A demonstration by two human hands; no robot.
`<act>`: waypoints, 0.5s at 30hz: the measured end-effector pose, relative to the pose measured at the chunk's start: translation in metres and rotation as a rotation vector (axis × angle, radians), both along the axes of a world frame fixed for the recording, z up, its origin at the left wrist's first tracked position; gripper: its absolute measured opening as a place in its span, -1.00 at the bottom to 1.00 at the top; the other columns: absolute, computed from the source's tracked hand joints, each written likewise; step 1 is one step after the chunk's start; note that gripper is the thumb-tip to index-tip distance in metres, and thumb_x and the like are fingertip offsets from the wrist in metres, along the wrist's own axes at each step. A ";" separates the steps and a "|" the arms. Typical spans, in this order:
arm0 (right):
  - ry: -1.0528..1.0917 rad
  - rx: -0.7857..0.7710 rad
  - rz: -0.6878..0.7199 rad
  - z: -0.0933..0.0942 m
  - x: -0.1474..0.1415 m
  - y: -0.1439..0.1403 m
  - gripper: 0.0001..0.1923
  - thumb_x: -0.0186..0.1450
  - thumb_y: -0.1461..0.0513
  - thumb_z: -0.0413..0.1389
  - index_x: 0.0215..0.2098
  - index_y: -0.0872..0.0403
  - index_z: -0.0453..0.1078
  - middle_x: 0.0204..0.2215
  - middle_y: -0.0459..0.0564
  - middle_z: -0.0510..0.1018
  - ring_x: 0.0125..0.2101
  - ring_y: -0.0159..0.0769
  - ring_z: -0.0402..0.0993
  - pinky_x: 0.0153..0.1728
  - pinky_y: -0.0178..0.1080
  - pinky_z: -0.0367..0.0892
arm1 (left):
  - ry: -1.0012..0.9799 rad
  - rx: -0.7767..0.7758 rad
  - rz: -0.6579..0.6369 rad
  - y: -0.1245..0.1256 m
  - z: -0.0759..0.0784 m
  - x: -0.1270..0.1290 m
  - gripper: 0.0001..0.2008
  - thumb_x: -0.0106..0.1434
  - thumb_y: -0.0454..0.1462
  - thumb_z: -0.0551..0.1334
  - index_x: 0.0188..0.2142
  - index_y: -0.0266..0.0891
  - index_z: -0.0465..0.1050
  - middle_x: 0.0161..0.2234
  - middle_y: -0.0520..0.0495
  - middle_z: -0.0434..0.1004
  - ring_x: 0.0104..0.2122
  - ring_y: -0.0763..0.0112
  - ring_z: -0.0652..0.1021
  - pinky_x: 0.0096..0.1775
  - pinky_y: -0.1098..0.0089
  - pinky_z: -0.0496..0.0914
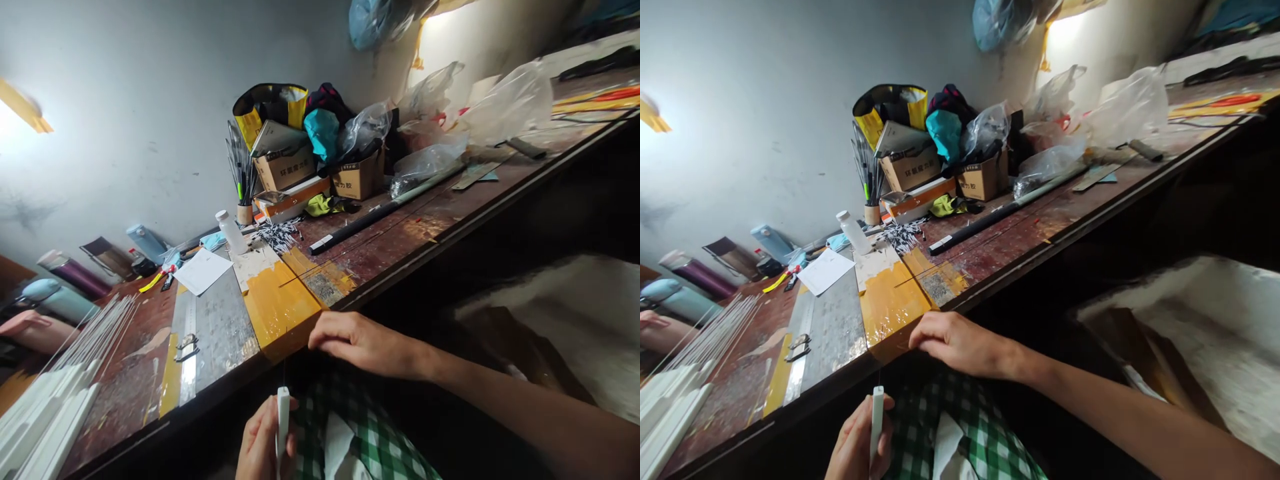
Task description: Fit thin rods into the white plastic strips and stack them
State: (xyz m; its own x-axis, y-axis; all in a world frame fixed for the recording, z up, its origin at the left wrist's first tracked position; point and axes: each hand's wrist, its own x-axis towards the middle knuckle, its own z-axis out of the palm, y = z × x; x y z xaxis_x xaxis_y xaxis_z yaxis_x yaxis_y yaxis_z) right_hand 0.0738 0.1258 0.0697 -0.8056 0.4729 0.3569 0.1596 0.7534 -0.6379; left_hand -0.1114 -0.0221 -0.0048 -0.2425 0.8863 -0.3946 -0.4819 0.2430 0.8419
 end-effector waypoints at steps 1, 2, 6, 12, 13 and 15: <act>0.006 -0.073 0.043 -0.002 0.001 -0.009 -0.79 0.30 0.45 0.08 -0.21 0.13 0.50 -0.28 -0.07 0.52 -0.24 -0.44 0.49 -0.15 -0.45 0.35 | 0.003 0.019 -0.017 0.000 0.000 -0.001 -0.48 -0.02 0.12 0.34 -0.40 -0.35 0.53 -0.78 0.11 0.20 -0.81 0.72 0.09 -0.69 0.57 -0.13; 0.010 -0.148 0.077 -0.003 0.002 -0.015 -0.78 0.28 0.46 0.07 -0.22 0.14 0.51 -0.28 -0.06 0.53 -0.25 -0.42 0.49 -0.17 -0.44 0.36 | 0.009 0.039 -0.028 -0.001 -0.001 -0.001 -0.47 0.00 0.12 0.32 -0.39 -0.36 0.54 -0.78 0.10 0.21 -0.80 0.71 0.10 -0.69 0.56 -0.12; -0.003 -0.310 0.109 -0.009 0.003 -0.027 -0.76 0.23 0.46 0.08 -0.26 0.14 0.54 -0.31 -0.04 0.55 -0.29 -0.37 0.49 -0.22 -0.38 0.35 | 0.113 0.073 0.045 -0.003 -0.003 0.000 -0.50 0.01 0.09 0.33 -0.35 -0.35 0.54 -0.72 0.11 0.19 -0.72 0.66 0.16 -0.64 0.56 -0.01; -0.153 -0.905 0.082 -0.019 -0.004 -0.040 -0.85 0.13 0.39 0.10 -0.34 0.14 0.47 -0.60 -0.19 0.41 -0.63 -0.49 0.31 -0.64 -0.48 0.21 | 0.552 0.325 0.347 -0.001 -0.009 0.011 -0.73 0.02 -0.10 0.40 -0.43 -0.23 0.47 -0.46 0.04 0.38 -0.43 0.51 0.38 -0.35 0.57 0.29; -0.194 -0.971 0.073 -0.020 -0.005 -0.044 -0.85 0.12 0.38 0.08 -0.34 0.14 0.45 -0.64 -0.22 0.38 -0.68 -0.50 0.26 -0.71 -0.49 0.17 | 0.623 0.386 0.418 0.000 -0.011 0.012 -0.76 0.02 -0.12 0.41 -0.42 -0.21 0.47 -0.42 0.04 0.39 -0.39 0.50 0.40 -0.32 0.57 0.31; -0.223 -0.848 0.009 -0.023 -0.006 -0.046 -0.87 0.13 0.38 0.06 -0.36 0.14 0.42 -0.66 -0.23 0.37 -0.72 -0.49 0.24 -0.74 -0.46 0.18 | 0.748 0.476 0.543 0.003 -0.016 0.015 -0.79 0.01 -0.15 0.42 -0.42 -0.17 0.47 -0.36 0.05 0.36 -0.35 0.50 0.41 -0.29 0.58 0.32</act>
State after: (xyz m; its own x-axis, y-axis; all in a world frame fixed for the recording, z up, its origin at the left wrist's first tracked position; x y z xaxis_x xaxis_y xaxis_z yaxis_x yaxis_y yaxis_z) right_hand 0.0677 0.0800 0.0465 -0.8197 0.5006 -0.2784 0.3440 0.0416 -0.9380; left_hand -0.0967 -0.0192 -0.0206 -0.6947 0.6089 0.3828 0.2576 -0.2863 0.9229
